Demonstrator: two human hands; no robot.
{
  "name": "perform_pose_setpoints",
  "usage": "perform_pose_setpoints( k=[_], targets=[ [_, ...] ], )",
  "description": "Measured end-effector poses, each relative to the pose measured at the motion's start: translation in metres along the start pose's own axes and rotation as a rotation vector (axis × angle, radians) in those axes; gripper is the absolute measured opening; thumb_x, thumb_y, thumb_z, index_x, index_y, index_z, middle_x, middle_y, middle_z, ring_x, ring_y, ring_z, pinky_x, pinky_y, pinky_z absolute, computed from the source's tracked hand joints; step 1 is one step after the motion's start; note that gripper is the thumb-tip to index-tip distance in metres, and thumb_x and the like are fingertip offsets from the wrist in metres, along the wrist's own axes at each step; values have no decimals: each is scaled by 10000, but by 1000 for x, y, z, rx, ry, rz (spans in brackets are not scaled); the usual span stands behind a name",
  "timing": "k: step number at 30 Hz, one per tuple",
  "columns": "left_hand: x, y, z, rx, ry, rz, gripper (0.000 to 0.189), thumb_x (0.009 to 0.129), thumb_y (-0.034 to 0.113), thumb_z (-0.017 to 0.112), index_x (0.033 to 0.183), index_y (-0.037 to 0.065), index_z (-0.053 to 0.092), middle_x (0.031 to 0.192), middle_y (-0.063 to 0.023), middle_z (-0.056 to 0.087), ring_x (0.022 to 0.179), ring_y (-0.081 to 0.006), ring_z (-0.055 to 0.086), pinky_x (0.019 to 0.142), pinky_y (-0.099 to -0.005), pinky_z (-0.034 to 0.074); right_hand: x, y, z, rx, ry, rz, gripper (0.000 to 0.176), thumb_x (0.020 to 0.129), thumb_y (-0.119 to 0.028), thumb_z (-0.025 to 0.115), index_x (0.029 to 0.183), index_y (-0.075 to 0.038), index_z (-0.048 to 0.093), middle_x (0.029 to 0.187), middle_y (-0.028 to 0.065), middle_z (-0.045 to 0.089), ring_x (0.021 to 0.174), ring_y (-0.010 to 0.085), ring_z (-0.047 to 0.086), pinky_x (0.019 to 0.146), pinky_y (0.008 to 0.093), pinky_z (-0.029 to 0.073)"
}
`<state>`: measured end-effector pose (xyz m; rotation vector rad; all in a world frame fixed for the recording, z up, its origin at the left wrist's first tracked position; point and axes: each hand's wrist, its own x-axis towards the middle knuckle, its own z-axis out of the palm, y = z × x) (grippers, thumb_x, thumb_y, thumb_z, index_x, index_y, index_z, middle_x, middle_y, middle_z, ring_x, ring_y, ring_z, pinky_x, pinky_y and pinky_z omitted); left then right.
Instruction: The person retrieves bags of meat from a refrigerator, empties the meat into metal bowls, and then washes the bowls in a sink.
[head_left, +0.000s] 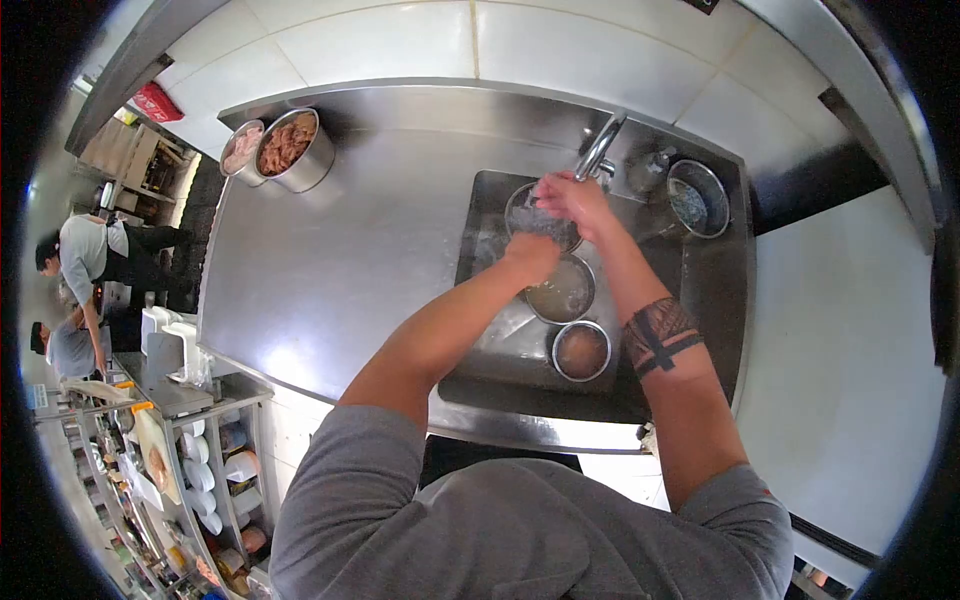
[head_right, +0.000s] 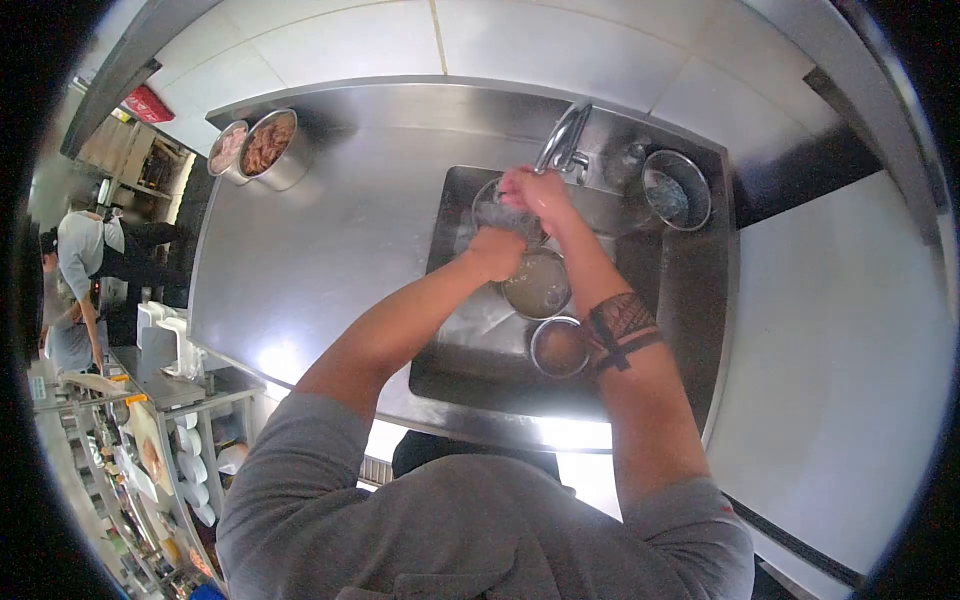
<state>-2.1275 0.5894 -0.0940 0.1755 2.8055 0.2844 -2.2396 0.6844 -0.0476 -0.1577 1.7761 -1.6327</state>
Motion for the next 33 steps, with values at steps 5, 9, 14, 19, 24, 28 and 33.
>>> perform_pose_setpoints(
  k=[5, 9, 14, 19, 24, 28, 33],
  targets=[
    [-33, -29, -42, 0, -15, -29, 277, 816, 114, 630, 1050, 101, 778, 1019, -158, 756, 981, -357, 734, 874, -489, 574, -58, 17, -21, -1078, -64, -542, 333, 944, -371, 705, 995, -44, 732, 1103, 121, 722, 1043, 304, 678, 1018, 447, 477],
    [-84, -52, -60, 117, 83, 240, 311, 791, 141, 679, 1087, 130, 774, 1046, -116, 741, 1150, -327, 660, 1085, -489, 437, -96, 26, -7, -1164, -163, -977, 232, 879, -240, 740, 955, -28, 689, 1048, 128, 692, 1127, 305, 620, 976, 467, 491],
    [-185, -90, -34, -204, 730, 42, 429, 906, 131, 643, 1334, 104, 639, 1399, -176, 581, 1337, -360, 516, 1151, -474, 380, -113, 23, 64, -1111, -242, -857, 134, 853, -135, 714, 877, -29, 637, 927, 132, 650, 1021, 340, 617, 906, 449, 518],
    [-351, -189, 70, -449, 885, -832, 564, 993, 120, 597, 1524, 44, 421, 1557, -215, 434, 1433, -420, 401, 1193, -461, 347, -131, 41, 163, -1062, -486, -1029, 117, 872, -131, 705, 862, -35, 640, 902, 136, 642, 963, 332, 615, 847, 441, 520],
    [-501, -233, 138, -289, 810, -1219, 695, 981, 177, 645, 1556, -39, 319, 1591, -270, 357, 1480, -413, 343, 1222, -453, 301, -156, 72, 309, -627, -756, -924, 128, 842, -134, 744, 846, -24, 679, 835, 140, 635, 912, 339, 620, 794, 455, 517],
    [-537, -264, 176, -216, 653, -1122, 817, 968, 356, 625, 1591, -14, 248, 1655, -249, 241, 1533, -399, 244, 1245, -502, 236, -168, 96, 411, -487, -801, -776, 210, 857, -196, 763, 871, -6, 674, 805, 144, 637, 864, 304, 628, 760, 435, 504],
    [-492, -315, 203, 168, 381, -1018, 860, 971, 490, 540, 1627, 54, 194, 1692, -218, 157, 1581, -376, 103, 1260, -538, 159, -148, 116, 450, -115, -742, 166, 304, 932, -310, 729, 992, -18, 667, 907, 76, 693, 944, 176, 645, 757, 368, 512]
  ],
)
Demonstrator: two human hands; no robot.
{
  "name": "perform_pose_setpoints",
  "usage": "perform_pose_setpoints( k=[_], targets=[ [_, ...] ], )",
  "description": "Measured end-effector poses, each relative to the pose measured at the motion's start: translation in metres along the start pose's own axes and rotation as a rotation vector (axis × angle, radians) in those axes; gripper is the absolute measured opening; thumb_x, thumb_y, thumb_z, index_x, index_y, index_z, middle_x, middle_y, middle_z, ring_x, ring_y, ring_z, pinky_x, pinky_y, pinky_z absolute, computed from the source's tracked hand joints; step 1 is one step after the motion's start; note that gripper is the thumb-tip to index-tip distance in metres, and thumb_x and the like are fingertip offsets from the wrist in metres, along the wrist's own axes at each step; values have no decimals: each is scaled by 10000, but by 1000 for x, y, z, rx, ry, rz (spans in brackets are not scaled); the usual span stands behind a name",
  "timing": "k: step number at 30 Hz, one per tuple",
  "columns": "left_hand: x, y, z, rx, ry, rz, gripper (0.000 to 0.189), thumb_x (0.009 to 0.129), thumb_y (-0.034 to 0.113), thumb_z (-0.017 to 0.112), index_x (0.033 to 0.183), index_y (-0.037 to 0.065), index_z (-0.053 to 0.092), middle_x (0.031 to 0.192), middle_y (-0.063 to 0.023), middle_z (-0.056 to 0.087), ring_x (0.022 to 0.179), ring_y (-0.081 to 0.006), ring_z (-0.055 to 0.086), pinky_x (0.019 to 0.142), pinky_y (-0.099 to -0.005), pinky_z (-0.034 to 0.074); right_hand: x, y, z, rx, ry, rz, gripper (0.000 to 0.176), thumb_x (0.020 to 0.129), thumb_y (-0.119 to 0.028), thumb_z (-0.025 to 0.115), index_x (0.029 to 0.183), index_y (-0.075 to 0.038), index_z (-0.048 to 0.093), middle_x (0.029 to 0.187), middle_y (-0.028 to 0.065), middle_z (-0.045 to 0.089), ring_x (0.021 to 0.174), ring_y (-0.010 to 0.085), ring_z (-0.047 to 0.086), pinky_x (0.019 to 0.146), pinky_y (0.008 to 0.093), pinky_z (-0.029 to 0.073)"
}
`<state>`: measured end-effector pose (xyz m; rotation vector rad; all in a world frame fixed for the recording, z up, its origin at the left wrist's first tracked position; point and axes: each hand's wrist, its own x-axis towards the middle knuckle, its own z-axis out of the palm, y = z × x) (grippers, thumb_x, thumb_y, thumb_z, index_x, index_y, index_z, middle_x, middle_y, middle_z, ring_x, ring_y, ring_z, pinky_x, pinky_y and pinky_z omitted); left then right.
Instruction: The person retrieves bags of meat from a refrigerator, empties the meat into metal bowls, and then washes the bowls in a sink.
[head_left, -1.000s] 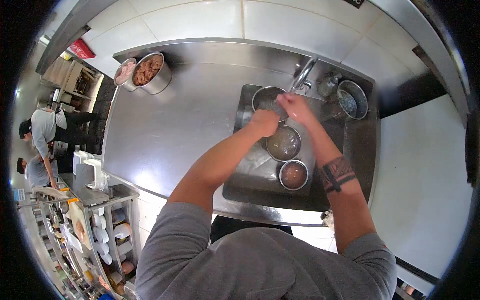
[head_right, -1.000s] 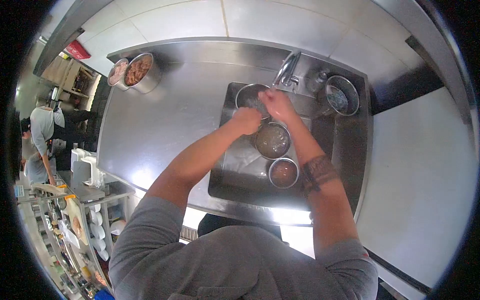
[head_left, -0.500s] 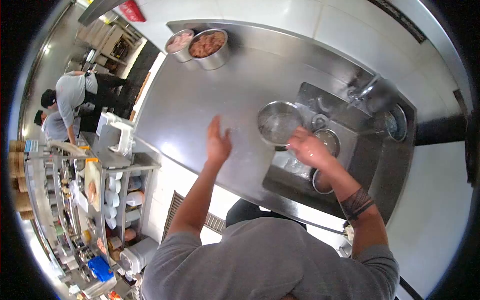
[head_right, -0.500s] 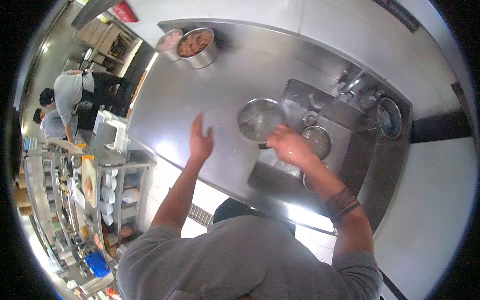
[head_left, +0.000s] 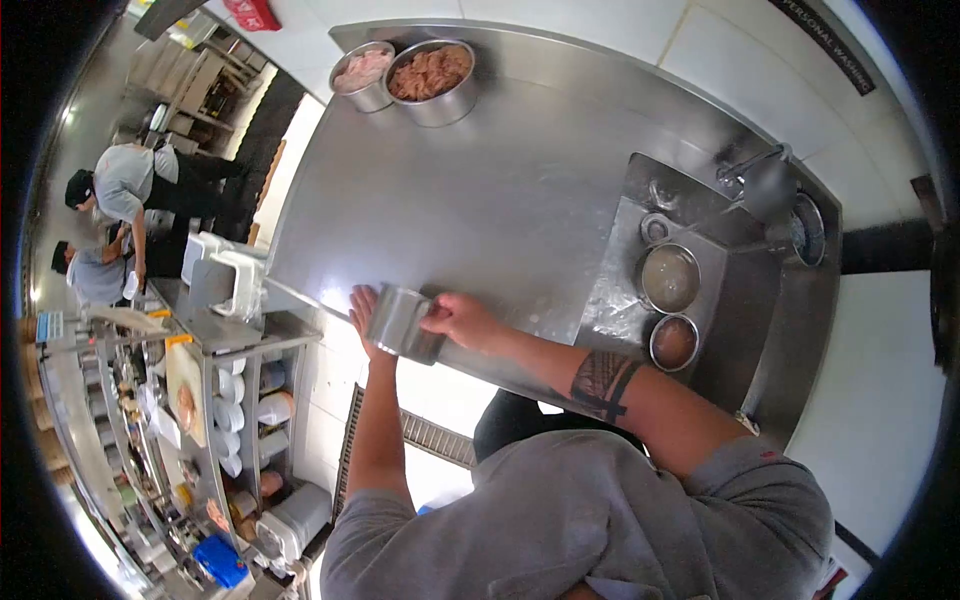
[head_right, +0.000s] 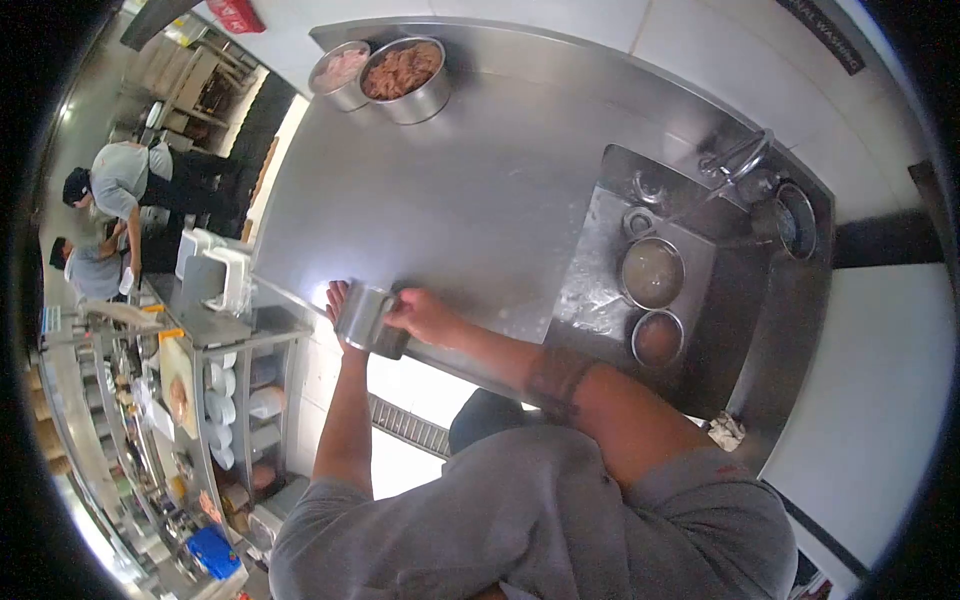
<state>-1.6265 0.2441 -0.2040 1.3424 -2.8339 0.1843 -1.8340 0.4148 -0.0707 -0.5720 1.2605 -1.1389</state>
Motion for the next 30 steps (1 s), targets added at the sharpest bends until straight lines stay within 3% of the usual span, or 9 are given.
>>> perform_pose_setpoints(
  k=[4, 6, 14, 16, 18, 22, 24, 27, 30],
  targets=[
    [64, 87, -60, 238, -434, -177, 777, 1020, 486, 480, 1623, 71, 219, 1697, -191, 167, 1584, -361, 89, 1265, -526, 137, -4, 28, -52, 508, 148, 42, 354, 979, -316, 663, 1188, -39, 595, 1126, 105, 654, 1055, 260, 660, 903, 499, 571],
    [98, 109, 24, 61, 31, 122, 691, 1062, 488, 407, 1614, 101, 256, 1703, -154, 172, 1582, -344, 104, 1267, -525, 118, -26, 32, -80, 626, 255, 17, 331, 967, -293, 653, 1135, -9, 616, 1006, 134, 666, 1002, 275, 686, 905, 543, 577],
    [130, 396, -53, -389, 34, 631, 639, 1069, 489, 364, 1603, 142, 314, 1698, -102, 218, 1577, -308, 146, 1270, -533, 99, -198, 42, -231, 798, 575, -256, 221, 946, -279, 657, 1016, -70, 679, 949, 92, 694, 879, 252, 691, 745, 450, 609],
    [101, 434, -62, -67, 194, 890, 602, 1041, 449, 420, 1560, 145, 397, 1647, -106, 354, 1554, -291, 245, 1270, -526, 125, -224, 40, -267, 672, 813, -269, 236, 921, -283, 720, 1052, -89, 689, 956, 54, 694, 875, 215, 683, 718, 414, 597],
    [70, 469, -62, -258, -260, 1314, 528, 981, 384, 532, 1435, 118, 551, 1469, -117, 575, 1473, -299, 410, 1261, -527, 178, -252, 12, -292, 267, 900, -135, 286, 906, -292, 766, 1092, -87, 695, 964, 17, 689, 892, 174, 671, 729, 378, 581],
    [24, 470, -59, -545, -383, 1305, 437, 919, 310, 622, 1295, 90, 653, 1260, -117, 693, 1377, -317, 520, 1249, -531, 223, -265, -24, -350, -154, 801, -59, 327, 888, -347, 775, 1101, -105, 717, 990, 51, 721, 913, 218, 690, 779, 401, 568],
    [25, 438, -65, -574, -92, 1435, 461, 895, 207, 669, 1321, 44, 601, 1282, -116, 669, 1380, -318, 508, 1239, -541, 246, -260, -48, -365, -1025, 702, 58, 335, 885, -370, 740, 1085, -101, 730, 1043, 122, 733, 977, 316, 698, 855, 456, 555],
    [30, 378, -93, -482, -184, 1229, 506, 931, 265, 648, 1395, 76, 574, 1485, -121, 527, 1461, -336, 395, 1249, -523, 225, -235, -66, -377, -1580, 583, 207, 371, 893, -393, 686, 1097, -87, 731, 1090, 183, 712, 1055, 399, 670, 925, 500, 531],
    [22, 339, -99, -469, -139, 920, 588, 990, 379, 567, 1505, 111, 475, 1626, -99, 359, 1531, -318, 267, 1264, -507, 173, -210, -67, -409, -1433, 569, 188, 383, 909, -382, 645, 1091, -55, 727, 1088, 196, 715, 1102, 404, 654, 968, 494, 518]
  ],
)
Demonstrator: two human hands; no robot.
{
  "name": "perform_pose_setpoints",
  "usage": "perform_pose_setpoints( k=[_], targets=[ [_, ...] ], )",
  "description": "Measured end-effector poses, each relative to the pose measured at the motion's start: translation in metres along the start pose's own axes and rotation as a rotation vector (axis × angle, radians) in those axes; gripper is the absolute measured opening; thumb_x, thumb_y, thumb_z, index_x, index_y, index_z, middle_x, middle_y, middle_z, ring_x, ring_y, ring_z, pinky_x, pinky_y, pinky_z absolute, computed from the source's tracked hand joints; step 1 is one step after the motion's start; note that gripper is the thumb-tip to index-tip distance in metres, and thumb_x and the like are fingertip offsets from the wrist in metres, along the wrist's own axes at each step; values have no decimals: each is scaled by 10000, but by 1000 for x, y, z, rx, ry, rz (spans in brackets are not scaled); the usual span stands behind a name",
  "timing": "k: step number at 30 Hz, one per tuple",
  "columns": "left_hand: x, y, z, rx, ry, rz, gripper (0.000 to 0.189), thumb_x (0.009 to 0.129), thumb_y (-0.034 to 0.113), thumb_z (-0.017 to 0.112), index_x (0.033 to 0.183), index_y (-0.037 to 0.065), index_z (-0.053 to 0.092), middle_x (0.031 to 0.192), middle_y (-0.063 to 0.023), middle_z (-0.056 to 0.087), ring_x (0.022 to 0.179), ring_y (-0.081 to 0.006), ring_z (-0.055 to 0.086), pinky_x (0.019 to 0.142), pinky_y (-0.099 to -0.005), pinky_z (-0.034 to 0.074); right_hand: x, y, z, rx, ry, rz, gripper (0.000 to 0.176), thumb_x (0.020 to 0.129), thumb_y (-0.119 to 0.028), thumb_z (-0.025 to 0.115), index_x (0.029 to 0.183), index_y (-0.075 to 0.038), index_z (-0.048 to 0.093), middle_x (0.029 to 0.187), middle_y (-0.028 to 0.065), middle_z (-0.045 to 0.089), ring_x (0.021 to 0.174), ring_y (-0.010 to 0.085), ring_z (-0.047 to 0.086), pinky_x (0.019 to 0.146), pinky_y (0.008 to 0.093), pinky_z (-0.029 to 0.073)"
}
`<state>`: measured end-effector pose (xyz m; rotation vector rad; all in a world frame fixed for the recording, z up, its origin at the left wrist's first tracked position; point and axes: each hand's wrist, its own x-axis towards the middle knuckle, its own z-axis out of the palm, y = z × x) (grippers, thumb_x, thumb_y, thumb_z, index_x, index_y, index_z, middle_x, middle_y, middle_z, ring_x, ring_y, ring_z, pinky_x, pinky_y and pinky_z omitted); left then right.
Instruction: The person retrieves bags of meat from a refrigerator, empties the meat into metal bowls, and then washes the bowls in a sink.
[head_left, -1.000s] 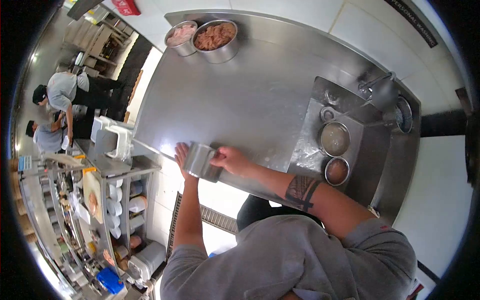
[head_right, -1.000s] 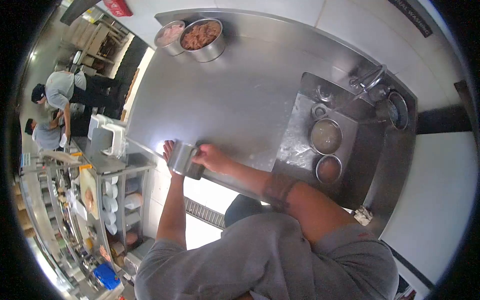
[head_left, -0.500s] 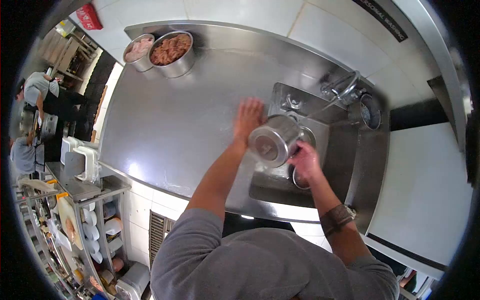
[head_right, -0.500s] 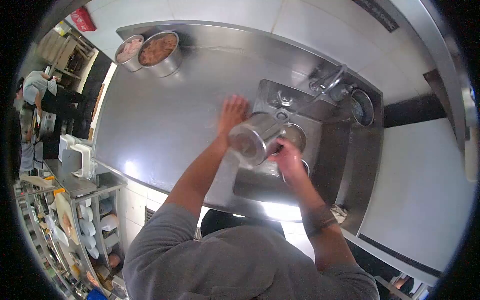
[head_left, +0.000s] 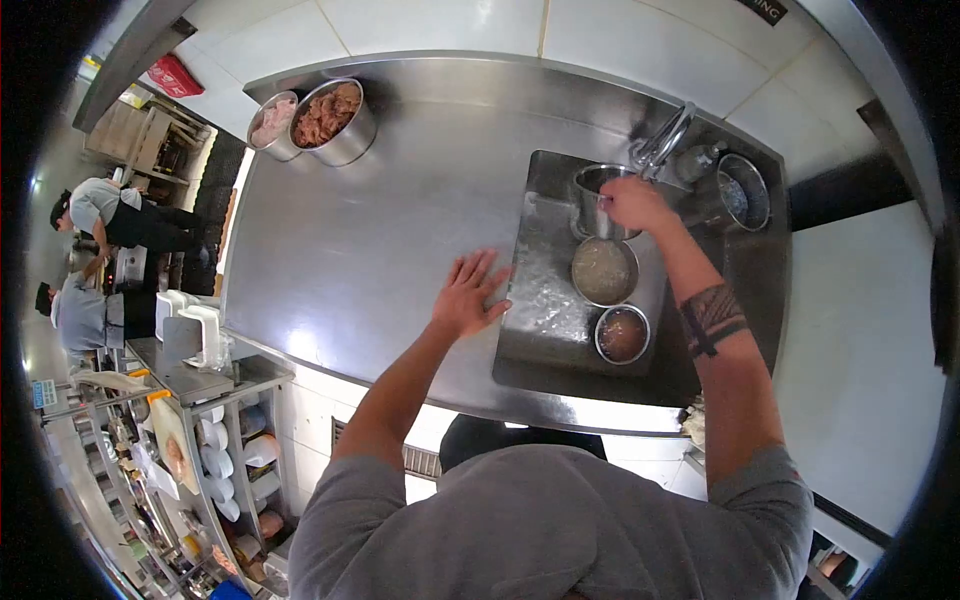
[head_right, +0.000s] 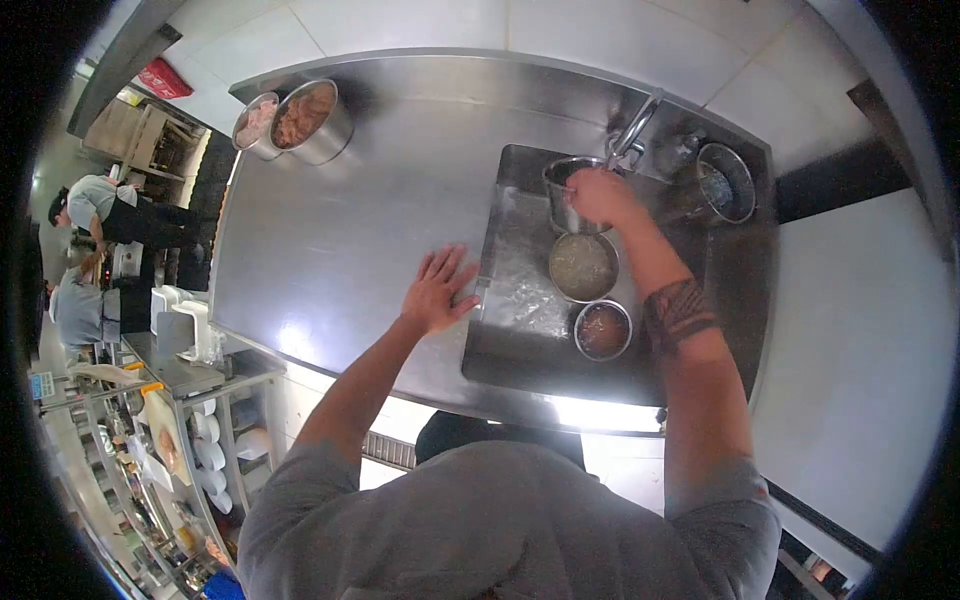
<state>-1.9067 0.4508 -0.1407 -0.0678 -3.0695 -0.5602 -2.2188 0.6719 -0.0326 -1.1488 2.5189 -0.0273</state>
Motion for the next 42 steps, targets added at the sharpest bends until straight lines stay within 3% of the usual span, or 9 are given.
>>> perform_pose_setpoints(
  k=[1, 5, 11, 16, 18, 22, 30, 32, 42],
  targets=[
    [-6, -2, -2, 77, -11, -136, 633, 1024, 450, 506, 1566, 137, 408, 1683, -80, 268, 1564, -295, 197, 1276, -487, 137, 7, 8, 6, 60, 175, -110, 322, 930, -352, 654, 956, -38, 717, 922, 200, 711, 905, 438, 678, 819, 498, 540],
    [1, 3, 15, 140, 41, -342, 654, 1050, 533, 409, 1601, 185, 347, 1694, -79, 243, 1573, -294, 166, 1281, -487, 102, 44, 42, 24, 294, 256, 56, 342, 955, -363, 645, 932, -27, 708, 906, 189, 711, 829, 380, 702, 776, 473, 541],
    [7, 6, 17, 95, 179, -403, 621, 1033, 488, 476, 1566, 176, 414, 1667, -119, 302, 1550, -337, 229, 1262, -525, 136, 43, 70, 54, 1692, 396, 599, 329, 926, -312, 755, 1022, -1, 707, 916, 91, 701, 755, 228, 654, 751, 380, 538],
    [7, 7, 15, 64, 181, -402, 607, 1030, 491, 482, 1548, 177, 449, 1659, -128, 317, 1548, -330, 237, 1260, -521, 143, 12, 19, 9, 1344, 422, 331, 517, 886, -445, 775, 1065, 38, 725, 979, 126, 726, 795, 228, 673, 752, 410, 537],
    [6, 6, 15, 87, 178, -400, 600, 1035, 494, 471, 1549, 184, 451, 1659, -117, 320, 1550, -320, 234, 1263, -510, 141, 3, 13, -15, 523, 1, 77, 486, 872, -455, 773, 1025, 6, 747, 919, 144, 728, 796, 239, 680, 758, 413, 534],
    [5, 4, 16, 88, 198, -386, 589, 1038, 488, 476, 1545, 188, 462, 1660, -106, 322, 1550, -311, 237, 1263, -501, 147, -1, 11, -6, 55, 95, -58, 310, 863, -348, 743, 924, -45, 737, 922, 193, 716, 879, 379, 703, 795, 499, 544],
    [4, 4, 12, 70, 180, -408, 589, 1035, 486, 487, 1543, 189, 463, 1663, -103, 318, 1554, -304, 231, 1268, -494, 141, -37, 24, 48, 95, 3, -308, 154, 850, -186, 674, 934, -58, 666, 938, 208, 696, 923, 430, 675, 824, 537, 528],
    [5, 6, 12, 65, 181, -402, 590, 1035, 490, 486, 1543, 189, 463, 1663, -103, 318, 1555, -302, 229, 1268, -494, 139, -40, 27, 50, 71, 194, -86, 152, 890, -184, 656, 949, -46, 681, 943, 189, 701, 939, 429, 669, 807, 516, 539],
    [31, -1, 67, 76, 213, -368, 603, 1043, 449, 506, 1554, 140, 430, 1641, -148, 342, 1535, -352, 257, 1256, -507, 177, -26, 24, 36, 366, 416, -62, 205, 881, -158, 724, 1053, -47, 723, 1024, 188, 711, 951, 391, 685, 815, 454, 548]
  ],
)
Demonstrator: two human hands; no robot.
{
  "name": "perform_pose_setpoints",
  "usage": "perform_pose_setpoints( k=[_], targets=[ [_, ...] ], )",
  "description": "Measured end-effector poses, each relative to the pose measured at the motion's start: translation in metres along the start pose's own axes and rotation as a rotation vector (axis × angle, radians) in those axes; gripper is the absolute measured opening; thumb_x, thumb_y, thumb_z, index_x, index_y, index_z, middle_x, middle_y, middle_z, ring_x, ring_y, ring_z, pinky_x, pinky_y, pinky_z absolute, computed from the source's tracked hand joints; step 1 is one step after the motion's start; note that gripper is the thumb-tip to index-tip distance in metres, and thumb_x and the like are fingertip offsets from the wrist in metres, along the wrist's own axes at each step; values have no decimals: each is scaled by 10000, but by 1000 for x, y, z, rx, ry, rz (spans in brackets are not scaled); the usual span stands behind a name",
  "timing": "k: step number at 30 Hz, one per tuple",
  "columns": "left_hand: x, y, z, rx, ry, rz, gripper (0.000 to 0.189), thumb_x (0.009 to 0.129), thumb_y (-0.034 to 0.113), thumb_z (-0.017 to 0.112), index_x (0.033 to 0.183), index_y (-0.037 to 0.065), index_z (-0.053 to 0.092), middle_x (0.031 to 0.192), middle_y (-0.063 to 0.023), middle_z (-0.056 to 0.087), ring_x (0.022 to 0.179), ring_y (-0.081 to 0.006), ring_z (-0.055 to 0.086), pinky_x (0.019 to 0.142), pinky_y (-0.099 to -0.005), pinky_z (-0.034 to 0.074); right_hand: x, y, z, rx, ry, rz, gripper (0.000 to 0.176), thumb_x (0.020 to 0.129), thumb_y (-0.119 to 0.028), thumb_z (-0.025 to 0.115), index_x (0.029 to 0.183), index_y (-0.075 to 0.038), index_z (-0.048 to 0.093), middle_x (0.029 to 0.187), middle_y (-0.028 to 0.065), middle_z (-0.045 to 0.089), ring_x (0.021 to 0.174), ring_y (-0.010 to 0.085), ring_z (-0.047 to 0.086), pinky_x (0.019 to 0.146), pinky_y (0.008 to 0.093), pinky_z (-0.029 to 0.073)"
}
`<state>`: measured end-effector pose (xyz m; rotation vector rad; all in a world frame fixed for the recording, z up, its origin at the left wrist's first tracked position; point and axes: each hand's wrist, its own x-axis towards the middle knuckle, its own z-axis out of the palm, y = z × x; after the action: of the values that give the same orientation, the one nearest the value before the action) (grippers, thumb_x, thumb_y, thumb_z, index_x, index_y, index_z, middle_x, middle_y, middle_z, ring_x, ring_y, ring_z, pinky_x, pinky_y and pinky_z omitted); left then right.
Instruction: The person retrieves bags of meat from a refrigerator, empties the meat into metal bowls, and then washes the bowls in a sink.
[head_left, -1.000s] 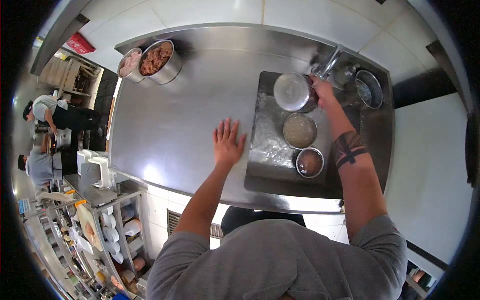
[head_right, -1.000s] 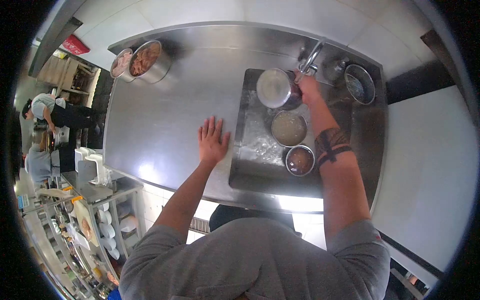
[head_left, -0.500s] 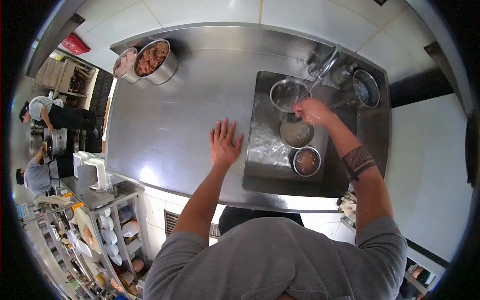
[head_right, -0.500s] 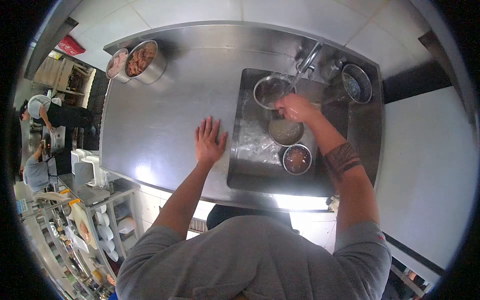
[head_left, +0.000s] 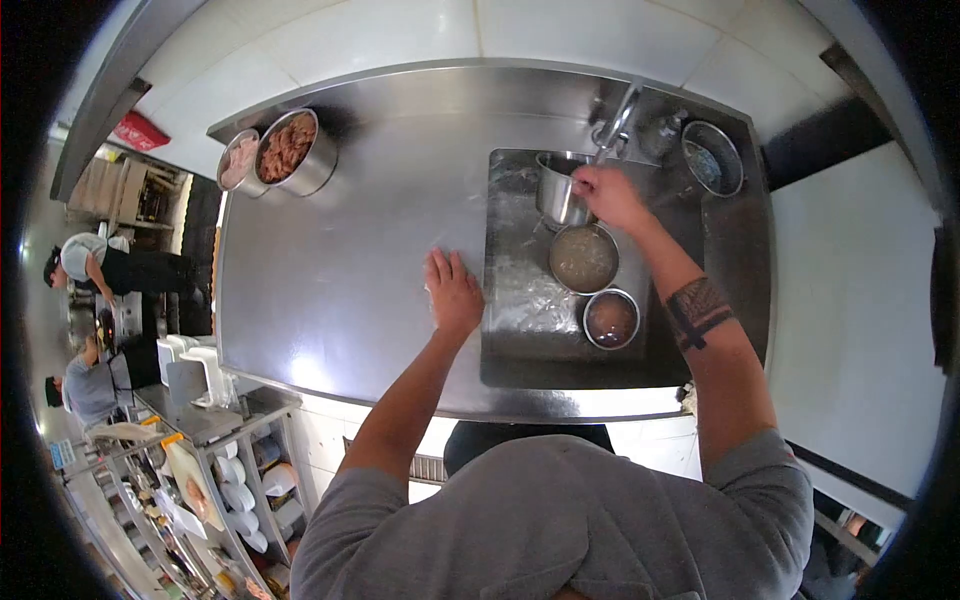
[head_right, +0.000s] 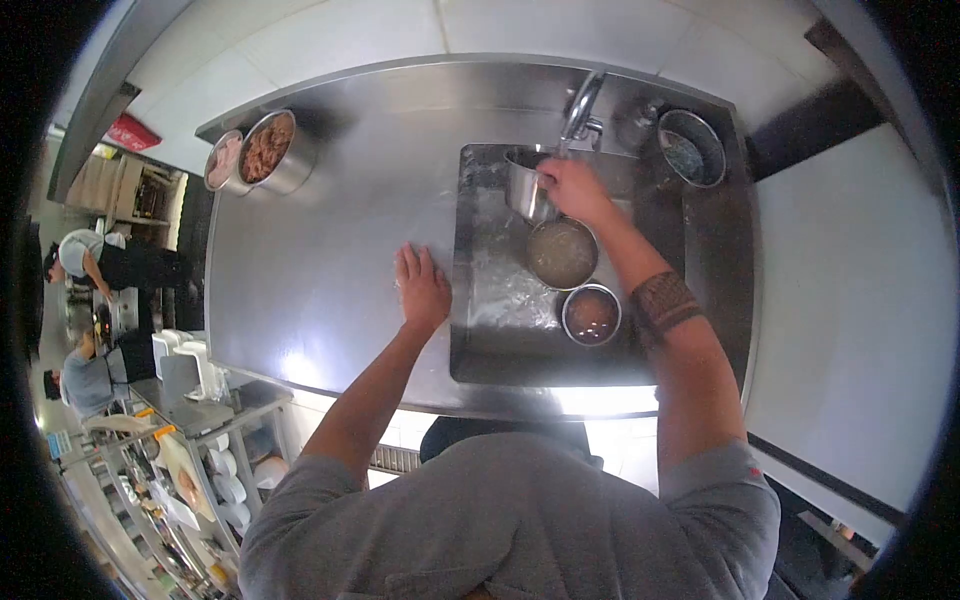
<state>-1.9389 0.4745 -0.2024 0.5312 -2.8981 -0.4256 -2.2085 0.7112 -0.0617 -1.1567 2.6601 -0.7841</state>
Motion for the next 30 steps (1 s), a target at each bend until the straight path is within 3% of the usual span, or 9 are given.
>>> perform_pose_setpoints(
  k=[2, 5, 8, 10, 14, 18, 22, 27, 30],
  targets=[
    [33, 23, 14, -60, 37, 33, 603, 1048, 439, 513, 1557, 129, 422, 1636, -157, 348, 1531, -359, 265, 1253, -499, 196, 10, -1, 4, 42, 182, -119, 182, 887, -147, 724, 1036, -42, 718, 996, 180, 709, 920, 381, 681, 803, 442, 544],
    [99, 90, -31, -974, -257, -30, 618, 1057, 456, 518, 1559, 113, 409, 1617, -153, 379, 1491, -331, 345, 1217, -486, 292, 11, -4, -18, 258, 77, -40, 198, 900, -177, 704, 1052, -51, 723, 920, 130, 705, 852, 294, 683, 784, 424, 531],
    [140, 129, -46, -1669, -266, -427, 643, 1047, 489, 542, 1550, 107, 423, 1544, -144, 475, 1404, -276, 464, 1160, -452, 389, 3, 9, -36, 570, -20, 148, 215, 899, -191, 739, 1041, -29, 733, 877, 58, 688, 823, 160, 634, 747, 340, 503],
    [154, 135, -41, -2200, -691, -358, 689, 1011, 514, 599, 1531, 88, 446, 1457, -126, 556, 1313, -271, 548, 1108, -451, 438, -4, 22, -38, 1202, 88, 381, 210, 894, -177, 738, 1039, -25, 736, 905, 57, 700, 865, 184, 649, 780, 334, 508],
    [170, 170, -45, -1949, -820, -511, 544, 988, 465, 662, 1278, 6, 641, 1322, -126, 644, 1259, -263, 578, 1105, -440, 438, -23, 36, -52, 1406, 177, 676, 186, 929, -165, 714, 1060, -32, 706, 972, 55, 713, 898, 150, 671, 761, 298, 517],
    [218, 216, -37, -1489, -612, -658, 352, 1033, 291, 620, 1065, -52, 690, 972, -144, 695, 789, -327, 704, 615, -500, 577, -24, 132, -10, 1330, 223, 801, 198, 972, -174, 664, 1134, -63, 690, 1038, 54, 697, 989, 197, 653, 950, 394, 528],
    [221, 231, -42, -577, -279, -205, 402, 1021, 323, 567, 1075, -60, 674, 983, -174, 694, 872, -313, 705, 724, -527, 566, 2, 146, -8, 1132, 336, 739, 214, 961, -217, 681, 1125, -78, 694, 1018, 47, 685, 954, 176, 629, 846, 380, 510],
    [144, 181, 8, -1799, -444, -925, 364, 1013, 333, 517, 1093, 21, 686, 1071, -138, 710, 915, -279, 678, 829, -479, 555, 41, 180, -2, 1064, 10, 734, 251, 935, -349, 694, 1029, -118, 715, 871, 24, 610, 790, 147, 567, 736, 339, 465],
    [78, 155, 45, -1757, -455, -1182, 344, 1024, 328, 495, 1114, 55, 685, 1084, -119, 712, 940, -282, 678, 846, -476, 561, 38, 169, -4, 1191, 124, 743, 229, 939, -343, 685, 930, -116, 699, 812, -3, 579, 732, 140, 544, 690, 336, 457]
  ],
)
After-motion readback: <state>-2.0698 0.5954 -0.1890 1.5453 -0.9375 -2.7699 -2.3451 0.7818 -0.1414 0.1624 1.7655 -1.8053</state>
